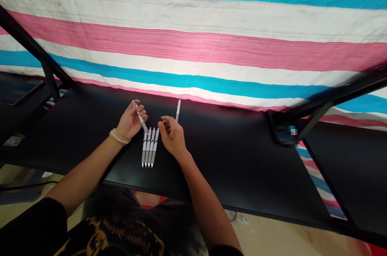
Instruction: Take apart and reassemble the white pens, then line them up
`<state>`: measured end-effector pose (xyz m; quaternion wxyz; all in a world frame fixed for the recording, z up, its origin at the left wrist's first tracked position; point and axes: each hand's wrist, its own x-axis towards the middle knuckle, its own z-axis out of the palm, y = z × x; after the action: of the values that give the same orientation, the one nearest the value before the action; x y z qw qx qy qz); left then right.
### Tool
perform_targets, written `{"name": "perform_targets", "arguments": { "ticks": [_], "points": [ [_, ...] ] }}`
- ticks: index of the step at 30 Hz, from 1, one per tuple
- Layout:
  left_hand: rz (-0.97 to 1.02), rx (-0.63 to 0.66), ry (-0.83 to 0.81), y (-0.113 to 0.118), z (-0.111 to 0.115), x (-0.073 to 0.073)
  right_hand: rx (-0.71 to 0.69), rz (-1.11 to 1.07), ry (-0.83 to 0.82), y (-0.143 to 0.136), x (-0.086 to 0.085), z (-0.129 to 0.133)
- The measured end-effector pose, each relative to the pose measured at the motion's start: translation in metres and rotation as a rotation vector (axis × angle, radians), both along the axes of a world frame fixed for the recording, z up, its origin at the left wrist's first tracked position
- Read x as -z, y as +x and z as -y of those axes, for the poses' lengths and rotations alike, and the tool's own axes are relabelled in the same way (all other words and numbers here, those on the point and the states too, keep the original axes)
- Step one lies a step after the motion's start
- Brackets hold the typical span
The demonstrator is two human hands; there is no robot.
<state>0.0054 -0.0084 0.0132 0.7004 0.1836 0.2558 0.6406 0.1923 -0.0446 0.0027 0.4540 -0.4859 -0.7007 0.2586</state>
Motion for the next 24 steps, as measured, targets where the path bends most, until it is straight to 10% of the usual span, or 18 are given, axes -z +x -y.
{"name": "perform_targets", "arguments": {
  "ticks": [24],
  "points": [
    [0.165, 0.147, -0.101, -0.013, 0.006, -0.006, 0.020, 0.094, 0.044, -0.001, 0.002, 0.001]
  ]
}}
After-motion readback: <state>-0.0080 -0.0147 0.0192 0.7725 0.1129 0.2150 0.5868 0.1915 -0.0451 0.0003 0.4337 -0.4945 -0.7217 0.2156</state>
